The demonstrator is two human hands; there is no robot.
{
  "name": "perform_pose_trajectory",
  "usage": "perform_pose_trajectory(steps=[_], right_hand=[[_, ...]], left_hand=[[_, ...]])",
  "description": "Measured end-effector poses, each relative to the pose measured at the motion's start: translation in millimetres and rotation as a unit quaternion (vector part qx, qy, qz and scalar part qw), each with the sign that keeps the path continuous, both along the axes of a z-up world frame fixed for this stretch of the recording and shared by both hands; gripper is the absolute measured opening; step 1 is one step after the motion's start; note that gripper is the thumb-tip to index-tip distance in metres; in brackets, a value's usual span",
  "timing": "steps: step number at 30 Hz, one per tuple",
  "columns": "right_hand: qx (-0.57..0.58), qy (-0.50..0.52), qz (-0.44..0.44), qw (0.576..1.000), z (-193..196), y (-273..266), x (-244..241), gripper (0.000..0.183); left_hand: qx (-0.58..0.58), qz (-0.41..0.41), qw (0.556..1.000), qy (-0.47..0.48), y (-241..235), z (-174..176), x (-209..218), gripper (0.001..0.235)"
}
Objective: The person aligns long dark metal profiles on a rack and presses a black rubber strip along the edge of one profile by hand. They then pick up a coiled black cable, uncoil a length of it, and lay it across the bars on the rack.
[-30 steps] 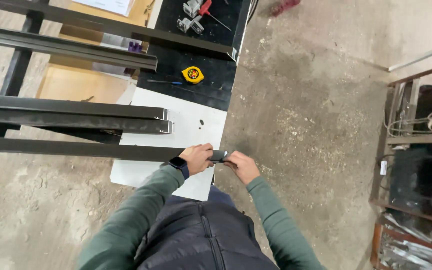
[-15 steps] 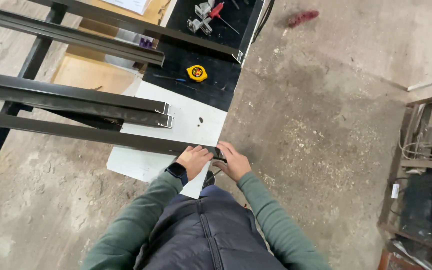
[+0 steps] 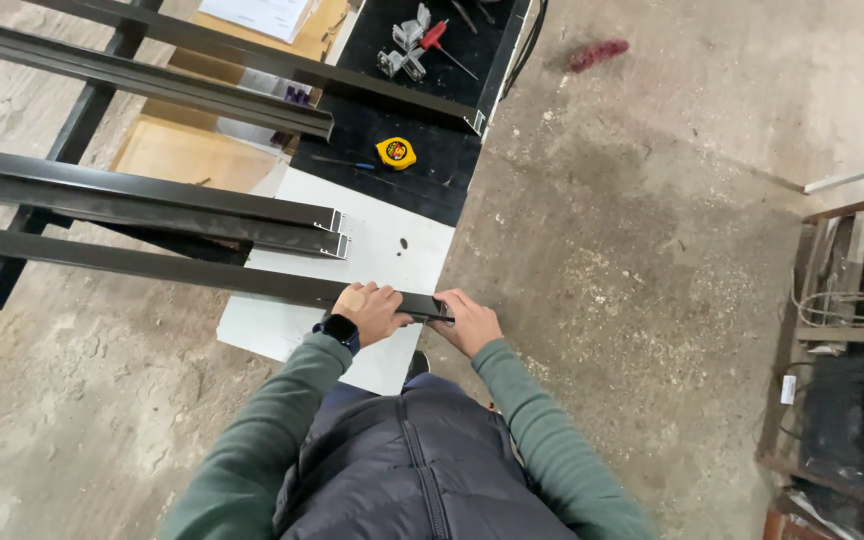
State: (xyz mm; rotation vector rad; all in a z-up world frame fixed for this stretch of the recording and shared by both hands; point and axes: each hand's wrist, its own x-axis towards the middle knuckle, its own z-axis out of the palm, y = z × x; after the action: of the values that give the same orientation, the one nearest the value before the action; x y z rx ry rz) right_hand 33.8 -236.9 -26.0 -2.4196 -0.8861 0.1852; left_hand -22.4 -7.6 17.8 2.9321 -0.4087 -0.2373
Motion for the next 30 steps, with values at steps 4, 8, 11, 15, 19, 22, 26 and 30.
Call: perform_pose_trajectory(steps=[4, 8, 11, 15, 19, 22, 26, 30], right_hand=[[-0.007, -0.004, -0.002, 1.0, 1, 2, 0, 0.042], [-0.013, 0.001, 0.004, 1.0, 13, 2, -2, 0.044], [-0.001, -0.01, -0.01, 1.0, 10, 4, -6, 0.045], [-0.027, -0.013, -0.015, 0.999, 4, 4, -3, 0.044], [-0.04, 0.004, -0.024, 0.999, 8, 5, -2, 0.045], [-0.026, 0.002, -0.03, 0.999, 5, 8, -6, 0.043], [-0.029, 0.006, -0.033, 0.999, 18, 5, -11, 0.042], [0.083, 0.056, -0.022, 0.995, 16, -15, -8, 0.047]], left_hand=[[0.014, -0.028, 0.999, -0.012, -14, -7, -2, 0.024], [-0.097, -0.061, 0.991, -0.074, -24, -41, -5, 0.027], [-0.115, -0.048, 0.991, -0.056, -22, -41, -8, 0.025], [-0.099, -0.021, 0.991, -0.088, -10, -40, -9, 0.014], [-0.088, -0.004, 0.991, -0.103, 4, -27, -6, 0.033], [-0.079, 0.012, 0.993, -0.084, 10, -27, -5, 0.041], [-0.089, 0.013, 0.995, -0.031, 13, -31, 2, 0.038], [-0.078, -0.008, 0.995, 0.066, 28, -17, 7, 0.023]])
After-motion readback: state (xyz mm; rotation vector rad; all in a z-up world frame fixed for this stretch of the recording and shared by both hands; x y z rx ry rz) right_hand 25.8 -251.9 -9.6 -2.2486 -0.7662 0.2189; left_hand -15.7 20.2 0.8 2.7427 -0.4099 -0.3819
